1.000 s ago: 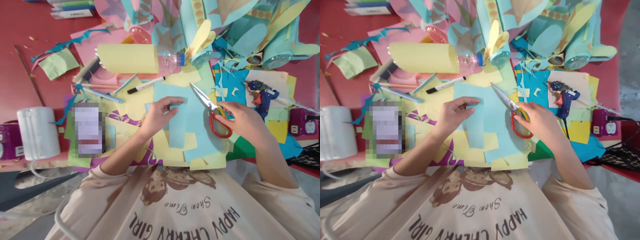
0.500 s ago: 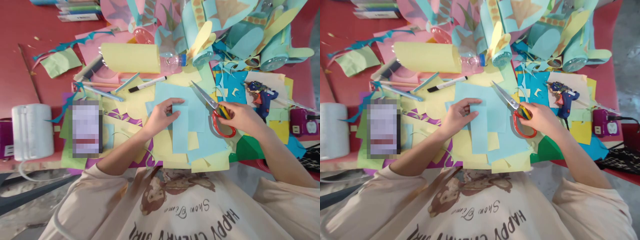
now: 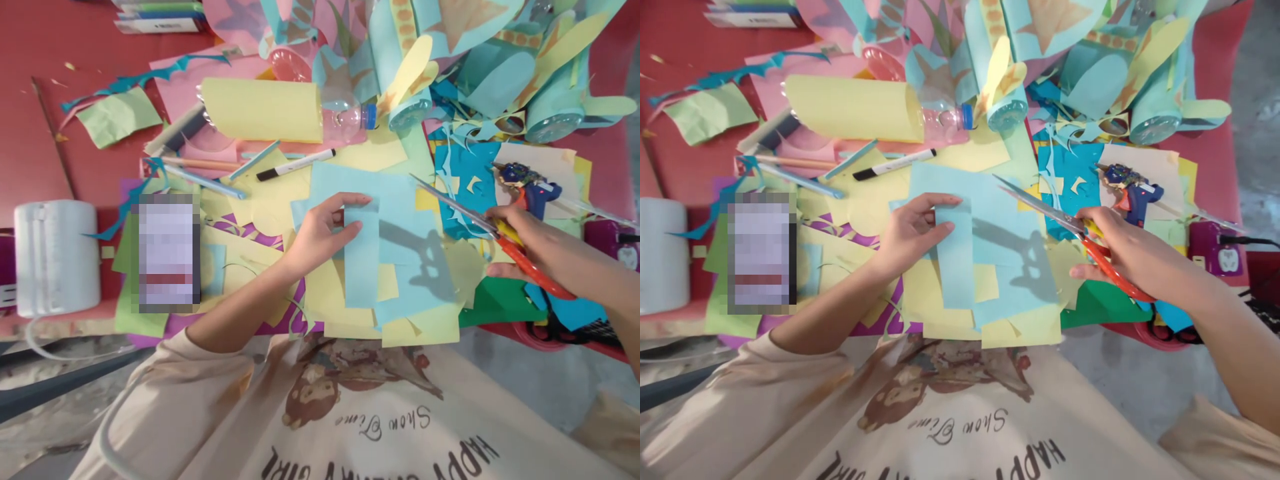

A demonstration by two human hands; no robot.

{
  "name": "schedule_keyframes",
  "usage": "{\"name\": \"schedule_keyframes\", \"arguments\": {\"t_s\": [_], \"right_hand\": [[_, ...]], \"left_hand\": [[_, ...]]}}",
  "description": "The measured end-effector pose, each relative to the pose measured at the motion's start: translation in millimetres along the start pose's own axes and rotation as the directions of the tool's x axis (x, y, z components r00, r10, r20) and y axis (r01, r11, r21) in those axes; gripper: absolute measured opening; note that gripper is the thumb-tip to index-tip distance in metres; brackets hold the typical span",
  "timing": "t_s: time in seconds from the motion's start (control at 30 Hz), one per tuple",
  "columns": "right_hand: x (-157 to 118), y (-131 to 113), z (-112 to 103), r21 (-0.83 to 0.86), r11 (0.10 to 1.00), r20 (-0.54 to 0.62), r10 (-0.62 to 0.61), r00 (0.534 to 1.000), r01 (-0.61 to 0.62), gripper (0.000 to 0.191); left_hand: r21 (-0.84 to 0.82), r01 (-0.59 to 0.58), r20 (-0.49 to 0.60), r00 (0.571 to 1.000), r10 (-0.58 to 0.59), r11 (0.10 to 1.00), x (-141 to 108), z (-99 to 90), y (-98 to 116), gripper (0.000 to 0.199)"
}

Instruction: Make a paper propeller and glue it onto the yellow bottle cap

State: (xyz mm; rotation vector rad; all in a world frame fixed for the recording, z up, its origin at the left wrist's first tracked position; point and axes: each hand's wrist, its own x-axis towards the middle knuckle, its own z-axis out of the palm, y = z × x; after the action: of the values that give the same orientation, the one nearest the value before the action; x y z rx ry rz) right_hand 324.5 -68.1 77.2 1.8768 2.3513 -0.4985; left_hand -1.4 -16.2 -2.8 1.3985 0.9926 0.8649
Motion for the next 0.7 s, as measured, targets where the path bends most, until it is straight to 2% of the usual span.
{"name": "schedule_keyframes", "arguments": {"t_s": [0.27, 0.4, 0.6, 0.7], "right_hand": [[17.4, 1.0, 1.7, 0.022, 0.997, 0.140, -0.073, 0.987, 0.071, 0.078], [23.3, -3.4, 2.3, 0.019, 0.998, 0.161, -0.070, 0.984, 0.068, 0.085], [28.6, -5.5, -0.6, -0.018, 0.998, 0.184, -0.061, 0.981, 0.066, 0.078], [30.7, -4.4, -1.4, -0.057, 0.996, 0.206, -0.059, 0.977, 0.072, 0.074]], "left_hand": [[-0.007, -0.069, 0.045, 0.997, 0.069, 0.998, -0.7, -0.5, 1.7, 0.031], [0.009, -0.096, 0.059, 0.994, 0.096, 0.995, -1.1, -0.1, 0.4, 0.031], [0.045, -0.130, 0.004, 0.992, 0.130, 0.991, -1.1, -0.5, -2.5, 0.031], [0.031, -0.129, 0.022, 0.991, 0.128, 0.991, -0.9, -0.9, -1.8, 0.031]]}}
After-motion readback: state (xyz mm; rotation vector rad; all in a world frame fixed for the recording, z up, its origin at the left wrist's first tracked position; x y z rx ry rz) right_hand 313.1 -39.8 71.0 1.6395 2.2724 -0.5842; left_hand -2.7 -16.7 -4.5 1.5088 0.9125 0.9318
